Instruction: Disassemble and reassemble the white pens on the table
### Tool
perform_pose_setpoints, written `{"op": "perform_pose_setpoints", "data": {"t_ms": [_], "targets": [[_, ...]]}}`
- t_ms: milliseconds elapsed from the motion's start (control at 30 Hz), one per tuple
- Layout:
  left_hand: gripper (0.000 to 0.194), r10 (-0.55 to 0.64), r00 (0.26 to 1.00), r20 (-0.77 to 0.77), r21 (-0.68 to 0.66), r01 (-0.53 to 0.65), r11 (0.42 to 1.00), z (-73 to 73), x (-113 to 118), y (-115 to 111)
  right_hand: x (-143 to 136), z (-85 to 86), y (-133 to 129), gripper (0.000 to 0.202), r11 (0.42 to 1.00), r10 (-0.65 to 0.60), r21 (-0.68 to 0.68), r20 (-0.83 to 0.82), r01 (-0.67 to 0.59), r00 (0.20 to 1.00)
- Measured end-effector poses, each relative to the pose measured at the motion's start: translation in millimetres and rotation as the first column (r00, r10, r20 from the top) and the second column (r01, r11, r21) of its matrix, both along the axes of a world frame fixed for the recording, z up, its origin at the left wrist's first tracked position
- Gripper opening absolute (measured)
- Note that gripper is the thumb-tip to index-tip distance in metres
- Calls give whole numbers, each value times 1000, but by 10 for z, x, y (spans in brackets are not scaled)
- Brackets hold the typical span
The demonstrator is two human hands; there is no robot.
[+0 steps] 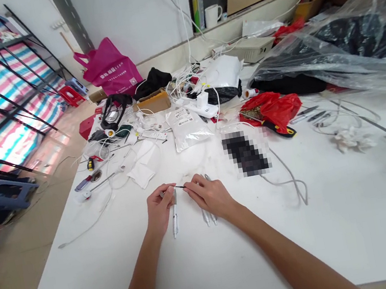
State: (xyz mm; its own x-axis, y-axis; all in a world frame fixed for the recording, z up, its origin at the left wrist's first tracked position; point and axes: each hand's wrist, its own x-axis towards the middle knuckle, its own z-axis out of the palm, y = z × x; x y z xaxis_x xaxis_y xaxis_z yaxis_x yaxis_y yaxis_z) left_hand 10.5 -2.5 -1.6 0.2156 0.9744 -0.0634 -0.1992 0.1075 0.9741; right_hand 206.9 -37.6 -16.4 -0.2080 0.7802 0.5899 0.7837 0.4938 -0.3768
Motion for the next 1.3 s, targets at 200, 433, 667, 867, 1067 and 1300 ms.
{"op": "perform_pose_setpoints", "data": {"t_ms": [200, 433, 667, 867, 1067, 1300], "targets": [[24, -14, 990, -140, 77, 25, 997, 5, 29, -39, -13, -28, -4, 26, 1000, -15, -19, 12, 15, 1000], [25, 60, 997, -57, 75, -56, 996, 18, 47, -40, -22, -34, -9, 27, 999, -19, -45, -6, 19, 1000], [27, 219, 954, 205, -63, -211, 976, 100, -60, 65, 57, 32, 13, 25, 994, -57, -100, -147, 42, 988], [28, 207, 951, 231, -110, -185, 976, 96, -46, 55, 28, 32, 3, 25, 994, -33, -106, -142, 18, 989], [29, 173, 963, 208, -103, -154, 983, 91, 9, 16, 18, 18, -2, 24, 997, -24, -75, -108, 16, 994], [31, 172, 971, 168, -71, -162, 984, 78, 19, 14, 28, 28, 7, 24, 996, -28, -88, -105, 18, 994]]}}
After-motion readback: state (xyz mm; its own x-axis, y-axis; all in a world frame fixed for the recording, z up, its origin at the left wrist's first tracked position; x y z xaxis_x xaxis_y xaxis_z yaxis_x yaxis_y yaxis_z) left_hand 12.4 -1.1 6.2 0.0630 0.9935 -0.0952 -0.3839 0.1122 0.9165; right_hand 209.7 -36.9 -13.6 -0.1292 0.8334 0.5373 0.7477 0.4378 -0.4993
